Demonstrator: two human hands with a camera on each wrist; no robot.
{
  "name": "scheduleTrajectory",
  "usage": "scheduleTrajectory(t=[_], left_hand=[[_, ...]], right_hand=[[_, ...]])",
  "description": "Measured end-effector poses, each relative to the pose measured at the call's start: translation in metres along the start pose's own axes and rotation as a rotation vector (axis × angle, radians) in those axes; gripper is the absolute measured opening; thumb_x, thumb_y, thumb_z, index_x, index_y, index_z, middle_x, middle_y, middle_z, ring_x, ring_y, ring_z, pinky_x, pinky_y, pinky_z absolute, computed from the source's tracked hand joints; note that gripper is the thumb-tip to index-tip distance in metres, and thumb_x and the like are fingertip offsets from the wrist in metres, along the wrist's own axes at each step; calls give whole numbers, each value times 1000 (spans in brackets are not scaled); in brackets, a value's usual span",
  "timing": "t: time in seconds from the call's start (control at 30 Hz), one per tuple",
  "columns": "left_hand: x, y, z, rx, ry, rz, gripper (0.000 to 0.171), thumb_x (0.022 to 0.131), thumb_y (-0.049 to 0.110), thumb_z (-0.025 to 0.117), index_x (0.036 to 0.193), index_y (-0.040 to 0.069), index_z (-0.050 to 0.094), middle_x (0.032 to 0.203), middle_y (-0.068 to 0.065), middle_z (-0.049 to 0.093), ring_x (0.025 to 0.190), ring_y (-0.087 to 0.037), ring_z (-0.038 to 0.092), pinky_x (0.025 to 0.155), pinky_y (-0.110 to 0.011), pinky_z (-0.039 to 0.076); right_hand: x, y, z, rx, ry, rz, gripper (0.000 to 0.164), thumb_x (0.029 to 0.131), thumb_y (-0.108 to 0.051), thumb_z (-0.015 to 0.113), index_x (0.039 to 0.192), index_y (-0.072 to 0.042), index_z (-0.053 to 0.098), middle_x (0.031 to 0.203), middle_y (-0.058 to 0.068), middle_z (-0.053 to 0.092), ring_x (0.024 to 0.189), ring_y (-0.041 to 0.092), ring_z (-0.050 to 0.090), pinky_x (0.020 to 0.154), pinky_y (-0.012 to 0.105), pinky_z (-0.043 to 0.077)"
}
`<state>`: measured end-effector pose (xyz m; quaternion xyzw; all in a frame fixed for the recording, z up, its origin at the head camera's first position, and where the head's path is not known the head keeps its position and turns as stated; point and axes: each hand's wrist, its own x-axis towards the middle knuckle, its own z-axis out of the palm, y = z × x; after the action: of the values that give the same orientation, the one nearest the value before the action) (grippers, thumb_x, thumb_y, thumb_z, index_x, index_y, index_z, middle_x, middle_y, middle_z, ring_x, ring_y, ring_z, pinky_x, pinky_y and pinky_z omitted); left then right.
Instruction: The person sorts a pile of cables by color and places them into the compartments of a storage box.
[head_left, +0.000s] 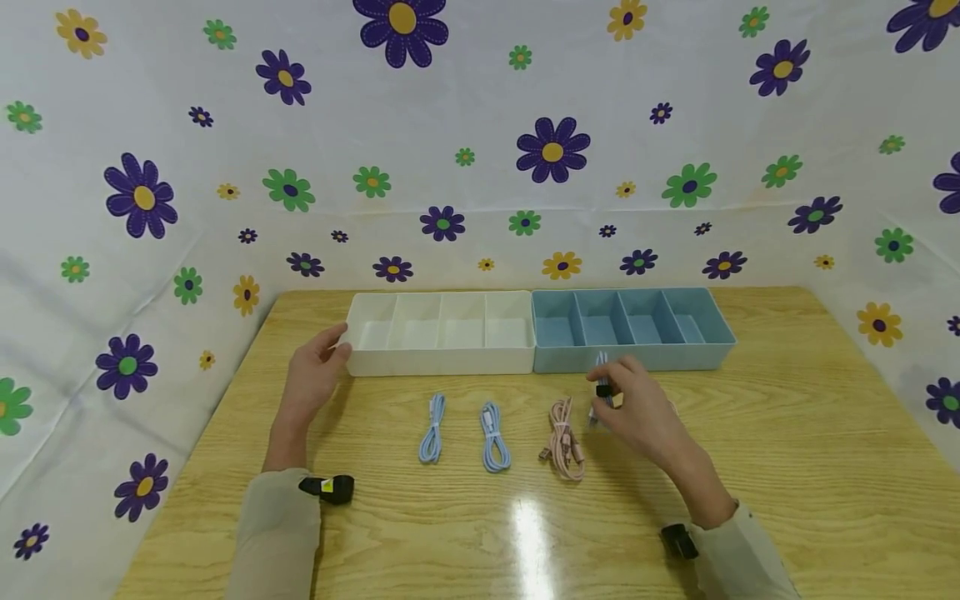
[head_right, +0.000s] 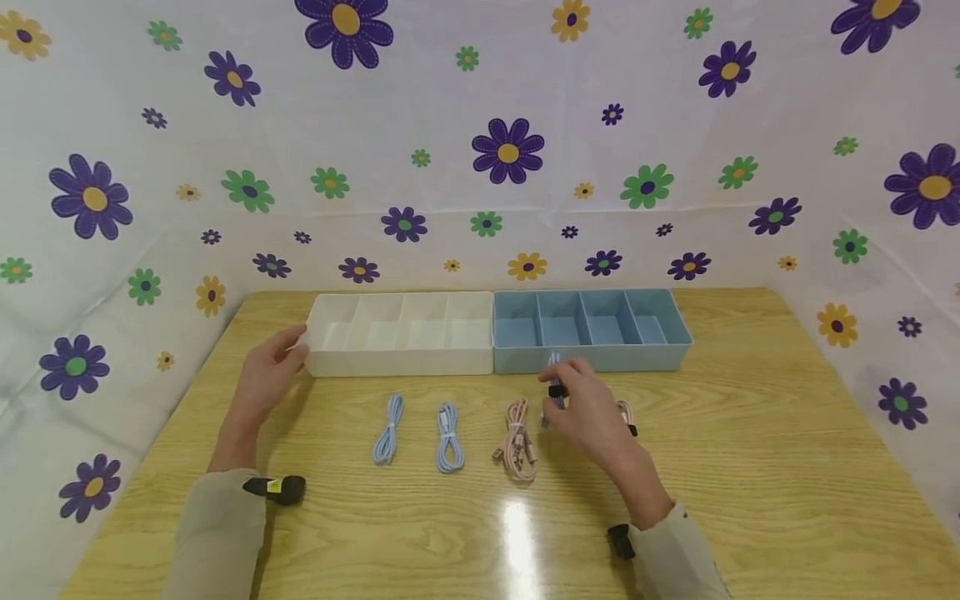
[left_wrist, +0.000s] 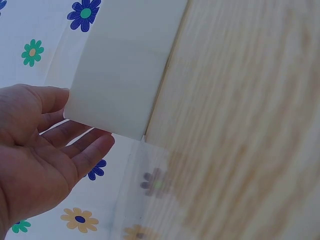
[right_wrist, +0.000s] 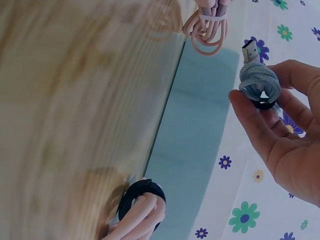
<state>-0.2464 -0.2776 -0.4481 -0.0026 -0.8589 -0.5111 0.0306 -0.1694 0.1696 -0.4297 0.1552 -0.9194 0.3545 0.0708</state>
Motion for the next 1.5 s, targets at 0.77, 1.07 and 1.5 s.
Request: scheduleTrajectory(t=[0.77,1.07,1.5], left_hand=[[2,1,3,-55,56,-39,47,104,16,49,149,4,43,152,-20,43,131,-35,48,87,-18,45],[3,0,5,-103,108,-46,44,102,12,49,146,3,49,145,-21,50,121,-31,54,78,-15,45],[4,5,5,-91,103,-50,46,102,11,48,148,3,45,151,-18,44,130,-36,49,101,-43,45]], right_hand=[[23,-29,-4,59,76,-100,30,92,3,61,121,-1,67,120,18,57,93,31,64,68,34,52],[38,-39,-6,42,23,-90,31,92,-1,62,122,-2,67,123,17,58,94,31,62,67,35,48],[72,-59,8,69,-59,-83,32,93,-6,61,125,-2,66,122,18,58,87,26,59,66,34,47]])
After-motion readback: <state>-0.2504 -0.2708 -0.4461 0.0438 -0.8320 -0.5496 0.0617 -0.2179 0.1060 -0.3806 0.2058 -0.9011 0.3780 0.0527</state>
